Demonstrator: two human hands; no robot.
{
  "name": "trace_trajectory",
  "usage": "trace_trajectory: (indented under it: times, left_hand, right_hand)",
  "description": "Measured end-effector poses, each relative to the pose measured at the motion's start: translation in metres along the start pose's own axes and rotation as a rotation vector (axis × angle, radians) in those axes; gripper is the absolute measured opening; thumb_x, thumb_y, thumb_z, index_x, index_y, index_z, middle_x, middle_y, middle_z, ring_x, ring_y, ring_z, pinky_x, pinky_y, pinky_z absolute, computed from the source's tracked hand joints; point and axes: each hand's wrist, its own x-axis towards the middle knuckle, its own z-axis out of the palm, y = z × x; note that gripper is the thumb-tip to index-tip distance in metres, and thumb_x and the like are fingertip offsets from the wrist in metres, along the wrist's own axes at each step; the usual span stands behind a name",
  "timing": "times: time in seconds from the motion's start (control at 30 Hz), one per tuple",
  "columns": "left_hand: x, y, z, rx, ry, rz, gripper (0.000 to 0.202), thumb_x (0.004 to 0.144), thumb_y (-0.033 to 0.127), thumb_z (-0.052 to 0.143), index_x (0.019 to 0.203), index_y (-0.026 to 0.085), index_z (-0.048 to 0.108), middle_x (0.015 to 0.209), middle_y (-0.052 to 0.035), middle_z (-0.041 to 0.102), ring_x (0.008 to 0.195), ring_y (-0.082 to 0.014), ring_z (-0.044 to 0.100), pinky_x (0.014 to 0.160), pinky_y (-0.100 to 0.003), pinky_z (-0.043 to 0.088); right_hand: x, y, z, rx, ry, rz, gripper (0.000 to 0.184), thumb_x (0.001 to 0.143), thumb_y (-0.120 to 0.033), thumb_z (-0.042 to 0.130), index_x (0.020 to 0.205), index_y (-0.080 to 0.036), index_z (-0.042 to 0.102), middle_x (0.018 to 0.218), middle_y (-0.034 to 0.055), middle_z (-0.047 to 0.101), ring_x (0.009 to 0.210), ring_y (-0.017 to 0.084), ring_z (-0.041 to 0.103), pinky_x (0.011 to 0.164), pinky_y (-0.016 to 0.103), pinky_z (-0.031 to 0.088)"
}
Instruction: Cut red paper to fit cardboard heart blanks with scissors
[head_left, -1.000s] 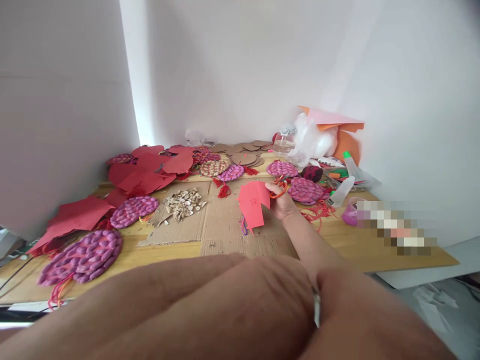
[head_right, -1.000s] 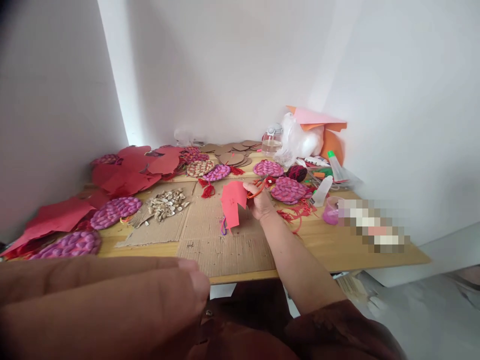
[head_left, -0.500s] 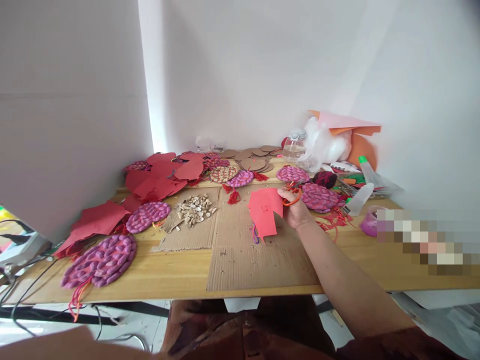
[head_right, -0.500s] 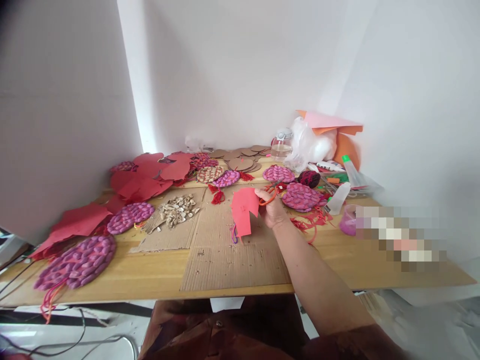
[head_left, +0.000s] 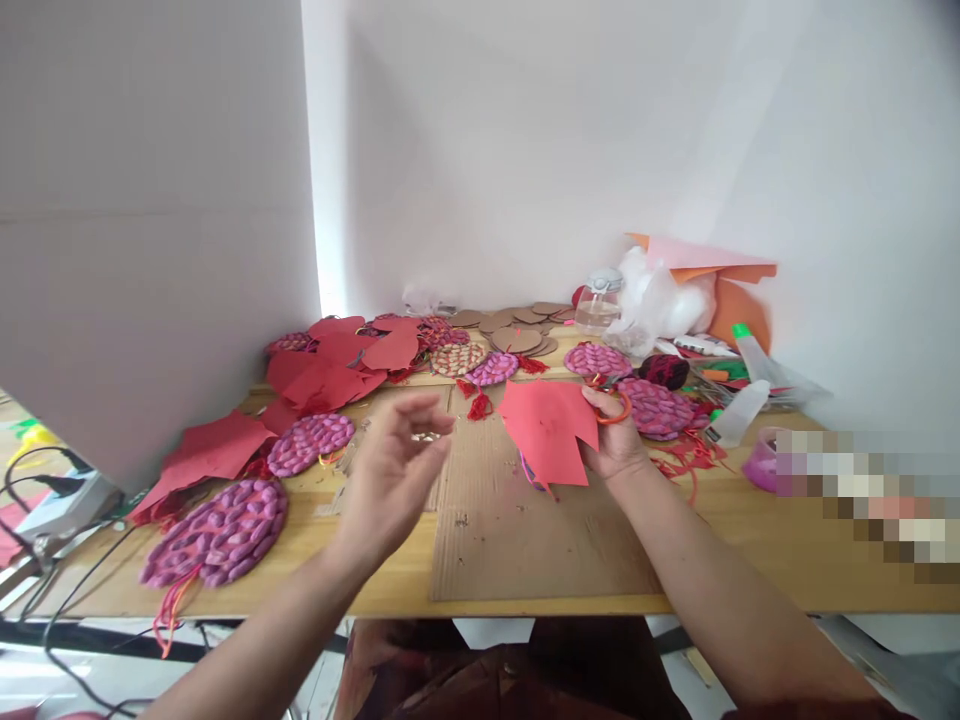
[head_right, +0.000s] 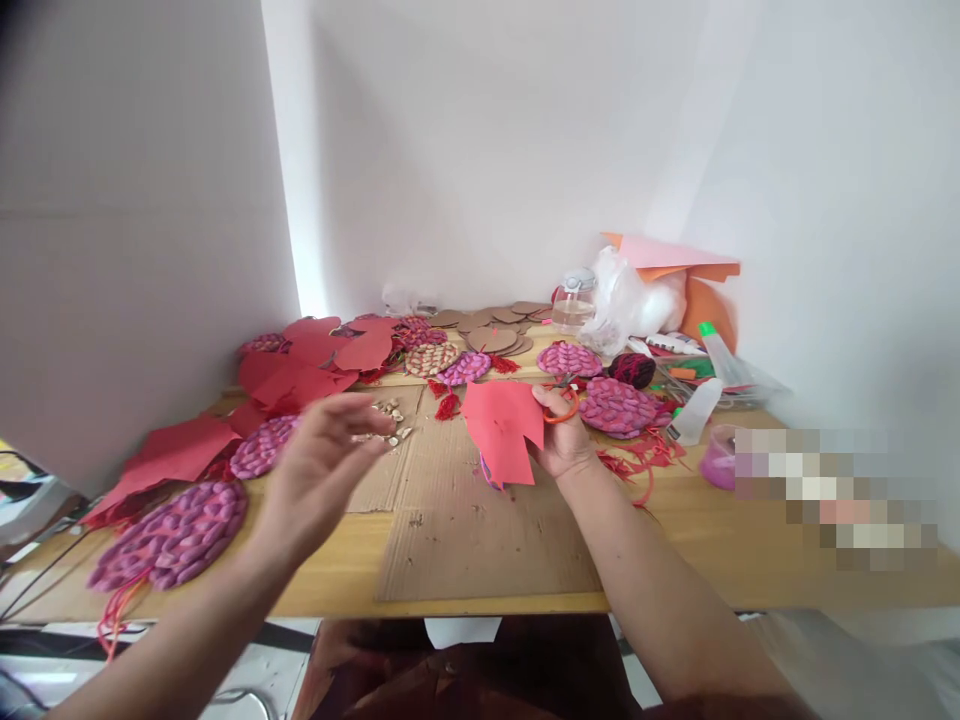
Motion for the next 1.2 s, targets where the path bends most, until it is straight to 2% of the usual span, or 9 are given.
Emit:
trace_trajectory:
  times: [0.17,0.27,0.37,0.47,0.6,0.73,0.93,1.1,1.2]
  left_hand:
    - [0.022,-0.052,0.032,-0.273,-0.209,-0.446,0.072,0.068,0.031,0.088,0.131,0.021,0.056,0.134,-0.0147,0.061,0.126,-0.027,0.056,0.104,-0.041,0.043]
    - [0.028,-0.067,0.049,-0.501,-0.299,-0.626,0.06,0.065,0.033,0.09,0.118,0.02,0.065,0.123,-0.0119,0.069,0.106,-0.0233,0.066,0.092,-0.036,0.048]
    - [0.033,-0.069,0.061,-0.656,-0.308,-0.72,0.045,0.06,0.03,0.092,0.097,0.016,0.071,0.098,-0.0076,0.076,0.08,-0.0167,0.069,0.074,-0.029,0.052]
    - [0.044,-0.068,0.068,-0.713,-0.224,-0.712,0.038,0.058,0.027,0.093,0.087,0.014,0.073,0.082,-0.0048,0.076,0.066,-0.0132,0.067,0.065,-0.025,0.053]
    - [0.065,-0.073,0.065,-0.752,-0.017,-0.616,0.036,0.06,0.024,0.091,0.089,0.015,0.073,0.084,-0.0027,0.077,0.065,-0.0127,0.068,0.062,-0.023,0.055]
    - [0.075,-0.092,0.058,-0.793,0.124,-0.563,0.038,0.06,0.026,0.092,0.09,0.015,0.072,0.084,-0.0027,0.077,0.064,-0.0125,0.069,0.058,-0.022,0.055]
    - [0.068,-0.107,0.054,-0.794,0.14,-0.49,0.036,0.063,0.024,0.09,0.092,0.014,0.07,0.091,-0.0044,0.076,0.072,-0.0138,0.07,0.063,-0.024,0.057]
    - [0.063,-0.109,0.054,-0.7,0.071,-0.496,0.041,0.071,0.032,0.086,0.102,0.015,0.067,0.103,-0.0081,0.073,0.079,-0.0158,0.069,0.067,-0.027,0.056]
    - [0.065,-0.113,0.05,-0.493,0.226,-0.338,0.042,0.08,0.039,0.077,0.113,0.021,0.059,0.112,-0.007,0.067,0.092,-0.0167,0.067,0.077,-0.03,0.055]
  right_hand:
    - [-0.007,0.001,0.007,0.055,-0.016,0.028,0.022,0.074,-0.036,0.07,0.091,-0.023,0.069,0.087,0.0023,0.08,0.088,0.026,0.075,0.086,0.04,0.059]
    - [-0.009,-0.002,0.013,0.062,-0.026,0.048,0.019,0.077,-0.036,0.068,0.09,-0.023,0.069,0.088,0.0038,0.08,0.095,0.028,0.074,0.09,0.042,0.057]
    - [-0.007,-0.005,0.021,0.055,-0.032,0.079,0.021,0.078,-0.037,0.067,0.092,-0.021,0.069,0.086,0.0063,0.079,0.099,0.032,0.073,0.091,0.047,0.056]
    - [0.001,-0.004,0.025,0.042,-0.005,0.108,0.029,0.081,-0.047,0.066,0.096,-0.023,0.07,0.09,0.007,0.079,0.098,0.033,0.073,0.084,0.049,0.057]
    - [0.009,0.005,0.019,0.027,0.068,0.002,0.037,0.082,-0.06,0.067,0.095,-0.026,0.073,0.095,0.0048,0.078,0.089,0.026,0.071,0.073,0.04,0.057]
    - [0.01,0.02,0.009,-0.165,0.076,-0.054,0.045,0.078,-0.068,0.069,0.087,-0.024,0.074,0.082,0.0033,0.074,0.068,0.018,0.065,0.061,0.032,0.051]
    - [0.013,0.045,0.005,-0.338,0.178,-0.123,0.033,0.071,-0.05,0.084,0.075,-0.022,0.067,0.067,-0.0025,0.065,0.059,0.013,0.059,0.054,0.026,0.043]
    - [0.014,0.05,0.009,-0.36,0.243,-0.146,0.027,0.07,-0.036,0.087,0.088,-0.024,0.07,0.079,-0.0011,0.071,0.069,0.016,0.062,0.062,0.029,0.047]
    - [0.013,0.043,0.01,-0.368,0.284,-0.192,0.026,0.071,-0.037,0.084,0.088,-0.026,0.069,0.073,-0.002,0.069,0.062,0.017,0.059,0.055,0.03,0.043]
